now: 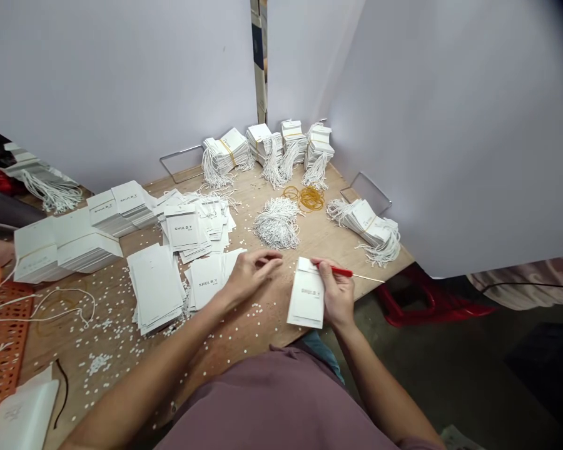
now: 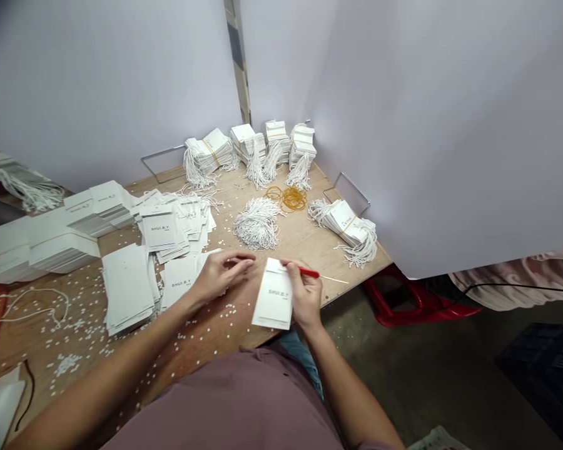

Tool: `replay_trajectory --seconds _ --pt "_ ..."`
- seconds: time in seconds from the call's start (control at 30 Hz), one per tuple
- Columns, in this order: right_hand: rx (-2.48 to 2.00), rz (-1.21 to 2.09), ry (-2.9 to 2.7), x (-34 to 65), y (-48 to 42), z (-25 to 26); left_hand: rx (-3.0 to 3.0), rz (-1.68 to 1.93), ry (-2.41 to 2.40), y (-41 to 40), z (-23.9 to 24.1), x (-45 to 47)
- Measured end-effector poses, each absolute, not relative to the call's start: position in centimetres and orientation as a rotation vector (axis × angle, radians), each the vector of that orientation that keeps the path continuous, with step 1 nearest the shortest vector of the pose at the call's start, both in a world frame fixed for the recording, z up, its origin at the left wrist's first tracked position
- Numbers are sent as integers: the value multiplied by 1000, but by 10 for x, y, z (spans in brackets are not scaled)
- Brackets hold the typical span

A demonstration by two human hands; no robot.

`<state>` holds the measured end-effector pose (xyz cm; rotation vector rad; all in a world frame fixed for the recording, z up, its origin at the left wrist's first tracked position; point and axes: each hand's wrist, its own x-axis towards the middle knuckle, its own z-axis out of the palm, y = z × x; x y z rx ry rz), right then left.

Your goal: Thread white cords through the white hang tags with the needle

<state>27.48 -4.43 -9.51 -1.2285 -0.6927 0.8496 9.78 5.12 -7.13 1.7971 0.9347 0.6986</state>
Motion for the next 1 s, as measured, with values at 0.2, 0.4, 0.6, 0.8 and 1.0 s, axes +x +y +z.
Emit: replay_trajectory --seconds 0.2,0.4,0.6,0.8,1.0 --pt "-1248 839 -571 299 -52 -92 2572 421 906 105 -96 130" --pt "-1254 881 -523 297 -53 -94 2674 429 835 115 -97 140" --pt "-1243 893 -575 295 -46 -92 2460 723 741 131 -88 133" --pt "-1206 903 -619 294 -38 -84 1678 970 707 140 -16 132" --pt "-1044 973 -549 291 2 -44 1381 802 633 116 20 122"
